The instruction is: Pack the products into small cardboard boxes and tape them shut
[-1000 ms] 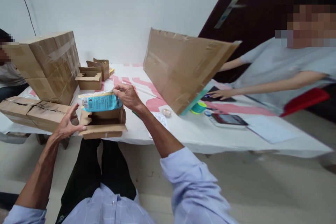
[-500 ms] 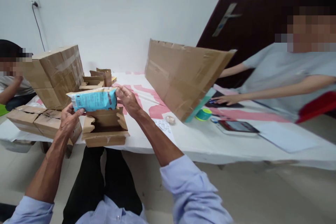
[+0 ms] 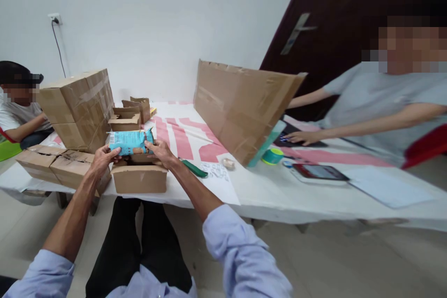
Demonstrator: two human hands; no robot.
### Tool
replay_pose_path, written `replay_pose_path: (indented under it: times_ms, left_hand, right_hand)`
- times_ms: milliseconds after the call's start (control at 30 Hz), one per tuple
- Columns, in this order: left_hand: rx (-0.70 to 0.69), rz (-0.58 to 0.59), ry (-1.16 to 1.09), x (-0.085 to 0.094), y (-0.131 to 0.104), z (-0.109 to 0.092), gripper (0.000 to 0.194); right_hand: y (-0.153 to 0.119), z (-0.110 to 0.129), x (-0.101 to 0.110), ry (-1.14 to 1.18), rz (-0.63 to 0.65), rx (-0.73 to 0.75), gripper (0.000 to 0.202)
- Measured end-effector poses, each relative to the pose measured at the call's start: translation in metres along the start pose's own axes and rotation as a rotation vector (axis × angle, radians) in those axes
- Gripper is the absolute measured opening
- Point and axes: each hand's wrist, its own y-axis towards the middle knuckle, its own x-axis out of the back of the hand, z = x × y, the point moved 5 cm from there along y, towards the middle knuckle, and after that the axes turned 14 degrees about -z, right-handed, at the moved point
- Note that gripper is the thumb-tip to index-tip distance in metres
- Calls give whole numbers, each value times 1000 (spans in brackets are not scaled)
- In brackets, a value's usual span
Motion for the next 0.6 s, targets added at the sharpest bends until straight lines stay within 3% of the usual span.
replay_pose_path:
  times_ms: [300,467,600]
  left_hand:
    - [18,1,15,0,0,3,64]
    - [-43,-9,-13,0,-3,-13,60]
    - [-137,-17,-32,0,-2,-39,54]
  right_hand:
    - [-1,-14,1,78,-27,-57,48]
    - [1,5,1,71,-15,51,56]
    - [0,34,1,73,6,184,64]
